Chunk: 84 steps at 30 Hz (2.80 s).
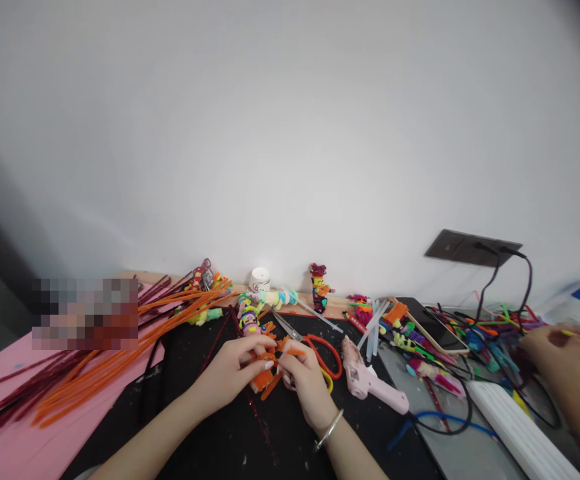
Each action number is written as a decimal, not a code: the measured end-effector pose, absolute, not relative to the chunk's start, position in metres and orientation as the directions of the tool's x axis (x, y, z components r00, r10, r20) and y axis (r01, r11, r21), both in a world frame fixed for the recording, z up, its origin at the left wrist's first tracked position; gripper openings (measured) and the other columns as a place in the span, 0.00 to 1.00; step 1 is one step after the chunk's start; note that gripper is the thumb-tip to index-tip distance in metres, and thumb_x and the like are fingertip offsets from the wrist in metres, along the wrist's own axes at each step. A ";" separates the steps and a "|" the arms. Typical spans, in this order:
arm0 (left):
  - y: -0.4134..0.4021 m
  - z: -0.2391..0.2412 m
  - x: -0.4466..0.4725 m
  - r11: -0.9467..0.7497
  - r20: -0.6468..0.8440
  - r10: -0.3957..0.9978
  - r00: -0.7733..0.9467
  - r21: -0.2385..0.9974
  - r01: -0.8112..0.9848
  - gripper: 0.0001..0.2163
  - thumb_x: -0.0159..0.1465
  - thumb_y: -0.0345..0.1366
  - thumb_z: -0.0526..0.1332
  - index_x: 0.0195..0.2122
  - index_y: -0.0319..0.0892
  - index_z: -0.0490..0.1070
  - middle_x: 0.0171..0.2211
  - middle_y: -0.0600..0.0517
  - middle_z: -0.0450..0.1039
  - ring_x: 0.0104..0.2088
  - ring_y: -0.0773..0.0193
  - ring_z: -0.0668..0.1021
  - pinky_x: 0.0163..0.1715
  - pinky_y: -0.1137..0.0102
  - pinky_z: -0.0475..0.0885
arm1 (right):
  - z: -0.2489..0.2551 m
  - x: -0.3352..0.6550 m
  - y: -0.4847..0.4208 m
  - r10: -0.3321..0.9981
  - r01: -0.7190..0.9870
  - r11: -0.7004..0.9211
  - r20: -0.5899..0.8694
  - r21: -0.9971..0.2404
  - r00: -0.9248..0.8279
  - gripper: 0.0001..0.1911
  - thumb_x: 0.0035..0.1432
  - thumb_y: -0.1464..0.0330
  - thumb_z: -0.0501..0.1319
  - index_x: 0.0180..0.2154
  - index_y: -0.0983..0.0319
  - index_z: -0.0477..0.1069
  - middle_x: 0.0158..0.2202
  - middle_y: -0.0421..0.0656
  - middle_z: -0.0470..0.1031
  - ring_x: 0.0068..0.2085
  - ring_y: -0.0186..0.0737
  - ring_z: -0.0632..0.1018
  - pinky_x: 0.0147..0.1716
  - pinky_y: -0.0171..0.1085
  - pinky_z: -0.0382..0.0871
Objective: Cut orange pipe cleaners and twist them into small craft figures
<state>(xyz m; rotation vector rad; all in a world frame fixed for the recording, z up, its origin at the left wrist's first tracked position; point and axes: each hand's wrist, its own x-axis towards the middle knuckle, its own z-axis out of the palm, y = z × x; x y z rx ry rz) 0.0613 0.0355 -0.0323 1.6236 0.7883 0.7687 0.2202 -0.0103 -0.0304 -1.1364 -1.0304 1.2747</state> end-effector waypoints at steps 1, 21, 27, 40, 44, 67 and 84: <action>0.036 -0.032 0.061 -0.170 0.085 0.825 0.559 0.980 0.103 0.12 0.59 0.37 0.62 0.43 0.41 0.74 0.29 0.55 0.70 0.27 0.66 0.75 0.28 0.73 0.70 | -0.030 0.220 -0.010 0.998 -0.166 -0.034 -0.042 -0.986 0.046 0.08 0.46 0.69 0.58 0.19 0.60 0.62 0.15 0.32 0.57 0.17 0.28 0.53 0.17 0.31 0.41; 0.038 -0.031 0.062 -0.046 0.028 0.844 0.536 0.999 0.020 0.12 0.53 0.35 0.67 0.39 0.40 0.77 0.36 0.48 0.80 0.39 0.57 0.80 0.44 0.64 0.74 | -0.033 0.225 -0.009 0.987 0.021 0.095 0.097 -0.995 0.129 0.12 0.55 0.63 0.57 0.23 0.58 0.59 0.19 0.33 0.55 0.19 0.30 0.54 0.18 0.32 0.46; 0.038 -0.036 0.061 -0.036 -0.019 0.795 0.606 0.996 0.079 0.17 0.54 0.35 0.67 0.46 0.39 0.76 0.28 0.54 0.75 0.30 0.64 0.77 0.36 0.69 0.72 | -0.034 0.225 -0.007 0.987 -0.086 0.043 0.029 -0.995 0.159 0.13 0.53 0.60 0.58 0.23 0.58 0.58 0.19 0.33 0.57 0.19 0.30 0.54 0.18 0.32 0.45; 0.039 -0.026 0.060 -0.037 0.018 0.888 0.460 0.999 0.034 0.10 0.52 0.37 0.67 0.34 0.39 0.79 0.33 0.48 0.81 0.36 0.56 0.81 0.42 0.63 0.74 | -0.031 0.225 -0.010 0.994 0.125 0.095 0.102 -0.988 0.051 0.12 0.54 0.68 0.53 0.20 0.59 0.61 0.18 0.34 0.57 0.20 0.32 0.56 0.21 0.33 0.48; 0.039 -0.020 0.060 -0.064 0.035 0.911 0.412 0.996 0.056 0.07 0.51 0.38 0.67 0.27 0.40 0.78 0.30 0.49 0.81 0.33 0.57 0.80 0.40 0.65 0.74 | -0.028 0.224 -0.010 0.995 0.150 0.089 0.094 -0.985 0.030 0.13 0.55 0.67 0.53 0.19 0.59 0.62 0.17 0.34 0.56 0.20 0.33 0.58 0.22 0.34 0.49; 0.033 -0.017 0.063 0.303 -0.152 0.881 0.448 0.908 -0.289 0.26 0.50 0.43 0.72 0.49 0.43 0.71 0.42 0.48 0.76 0.35 0.62 0.79 0.38 0.66 0.74 | -0.031 0.219 -0.011 0.995 -0.026 0.096 0.095 -0.995 0.028 0.22 0.61 0.51 0.52 0.27 0.61 0.68 0.14 0.32 0.56 0.17 0.31 0.55 0.19 0.33 0.49; 0.029 -0.029 0.071 0.261 -0.137 0.909 0.393 0.923 -0.283 0.18 0.54 0.48 0.69 0.21 0.40 0.66 0.15 0.60 0.60 0.19 0.70 0.66 0.23 0.73 0.62 | -0.031 0.205 -0.021 0.993 0.221 0.086 0.064 -0.971 -0.101 0.16 0.64 0.59 0.53 0.26 0.60 0.64 0.14 0.32 0.59 0.16 0.31 0.59 0.18 0.32 0.53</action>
